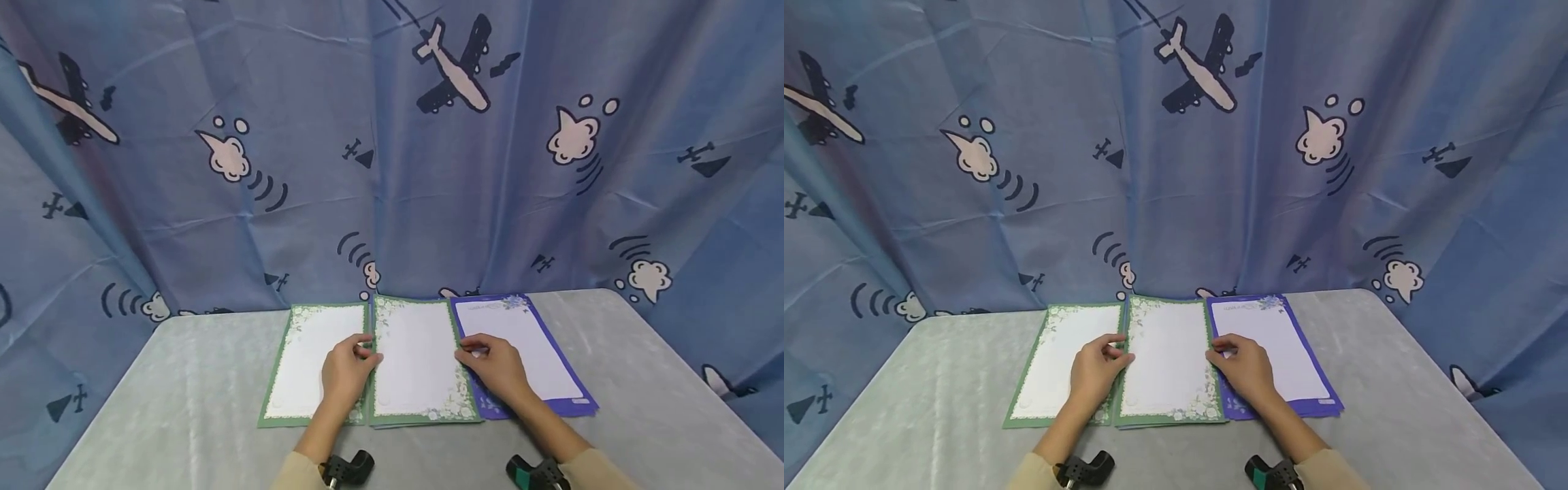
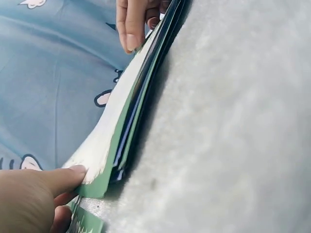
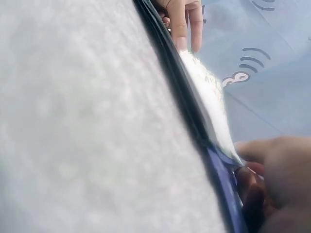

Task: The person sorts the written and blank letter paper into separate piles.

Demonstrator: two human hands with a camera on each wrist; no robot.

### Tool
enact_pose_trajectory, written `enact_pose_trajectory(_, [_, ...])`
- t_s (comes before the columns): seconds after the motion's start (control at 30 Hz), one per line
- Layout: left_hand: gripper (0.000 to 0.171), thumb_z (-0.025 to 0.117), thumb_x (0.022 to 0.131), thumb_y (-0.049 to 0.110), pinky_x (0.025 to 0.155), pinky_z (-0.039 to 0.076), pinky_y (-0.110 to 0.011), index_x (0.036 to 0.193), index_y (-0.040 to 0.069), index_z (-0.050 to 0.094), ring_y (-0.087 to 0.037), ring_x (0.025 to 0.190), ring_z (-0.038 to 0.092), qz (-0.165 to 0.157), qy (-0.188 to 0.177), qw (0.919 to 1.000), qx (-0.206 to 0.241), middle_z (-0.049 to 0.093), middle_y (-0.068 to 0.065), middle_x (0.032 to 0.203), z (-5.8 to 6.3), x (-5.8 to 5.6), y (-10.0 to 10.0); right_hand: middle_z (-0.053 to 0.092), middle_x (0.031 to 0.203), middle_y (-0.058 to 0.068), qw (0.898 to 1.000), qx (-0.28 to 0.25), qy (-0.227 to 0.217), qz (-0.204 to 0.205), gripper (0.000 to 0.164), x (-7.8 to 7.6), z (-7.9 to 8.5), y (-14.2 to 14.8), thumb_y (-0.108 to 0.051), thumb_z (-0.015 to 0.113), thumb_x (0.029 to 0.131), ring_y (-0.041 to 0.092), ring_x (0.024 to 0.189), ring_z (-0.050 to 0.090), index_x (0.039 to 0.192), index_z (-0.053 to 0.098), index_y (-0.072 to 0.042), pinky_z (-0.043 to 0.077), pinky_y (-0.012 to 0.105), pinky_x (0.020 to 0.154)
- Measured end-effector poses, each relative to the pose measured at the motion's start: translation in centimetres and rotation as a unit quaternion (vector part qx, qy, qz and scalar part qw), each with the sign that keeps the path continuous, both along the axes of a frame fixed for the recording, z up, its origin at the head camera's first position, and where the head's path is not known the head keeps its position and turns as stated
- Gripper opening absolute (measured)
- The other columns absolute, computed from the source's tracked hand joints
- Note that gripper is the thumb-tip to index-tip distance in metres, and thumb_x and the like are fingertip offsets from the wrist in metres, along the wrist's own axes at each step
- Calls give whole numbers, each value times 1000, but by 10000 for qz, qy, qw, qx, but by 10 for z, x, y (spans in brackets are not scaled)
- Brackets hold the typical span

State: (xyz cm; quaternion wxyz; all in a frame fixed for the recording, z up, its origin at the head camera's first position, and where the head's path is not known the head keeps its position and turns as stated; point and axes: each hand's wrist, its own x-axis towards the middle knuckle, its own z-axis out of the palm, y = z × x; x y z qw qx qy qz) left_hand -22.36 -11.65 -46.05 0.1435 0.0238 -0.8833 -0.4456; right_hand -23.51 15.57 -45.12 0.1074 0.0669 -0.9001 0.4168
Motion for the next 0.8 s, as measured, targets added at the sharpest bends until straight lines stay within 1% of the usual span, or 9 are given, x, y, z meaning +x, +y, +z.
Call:
enact_pose_trajectory(0.1, [31,83,84,22,50,42,-24,113,18,76,-5,57,57,22,-37,10000,72,74,4,78,1,1,-1,78,94,5,9999,-106,38,2,20,1,-1,-1,-20,83,84,5,73,60,101,78,-12,46,21,65])
enact_pose_trajectory(0.2, [33,83,83,23,52,44,-25,114,17,75,-6,59,58,32,-53,9999,94,74,4,79,1,0,-2,77,88,5,9997,-237,107,3,17,1,-2,-1,-16,83,83,4,69,58,99,78,-11,46,22,63])
enact_pose_trajectory(0.37, [32,84,83,24,53,44,-24,113,16,76,-5,60,58,-37,-105,9999,63,75,4,80,0,1,-2,76,84,4,9990,-395,-92,-165,13,2,-3,1,-14,81,85,5,68,59,97,78,-11,44,22,63])
enact_pose_trajectory(0.53, [30,83,83,26,53,42,-23,111,15,77,-4,59,56,-78,-26,9998,-168,75,6,80,-1,1,-2,77,84,6,9987,-439,-127,-209,12,2,-2,0,-12,79,86,5,70,60,97,77,-9,44,21,64])
enact_pose_trajectory(0.63, [34,84,83,28,52,40,-23,114,15,75,-4,59,52,-40,9,9995,-303,75,7,83,-2,1,-2,78,86,8,9985,-478,-150,-203,13,2,-1,-2,-11,77,88,3,65,58,100,77,-9,43,21,60])
enact_pose_trajectory(0.73, [40,84,82,29,54,39,-22,119,15,73,-5,61,49,-11,81,9988,-488,75,5,91,-3,-1,-2,79,86,10,9975,-645,-243,-169,15,2,-1,-2,-10,75,89,5,58,59,104,76,-8,45,21,56])
enact_pose_trajectory(0.8, [44,85,82,30,55,39,-22,121,15,73,-4,63,49,-3,128,9980,-620,74,1,100,-4,-2,-1,79,85,11,9965,-771,-273,-180,15,2,-1,-1,-9,75,89,7,54,61,104,76,-6,47,21,54])
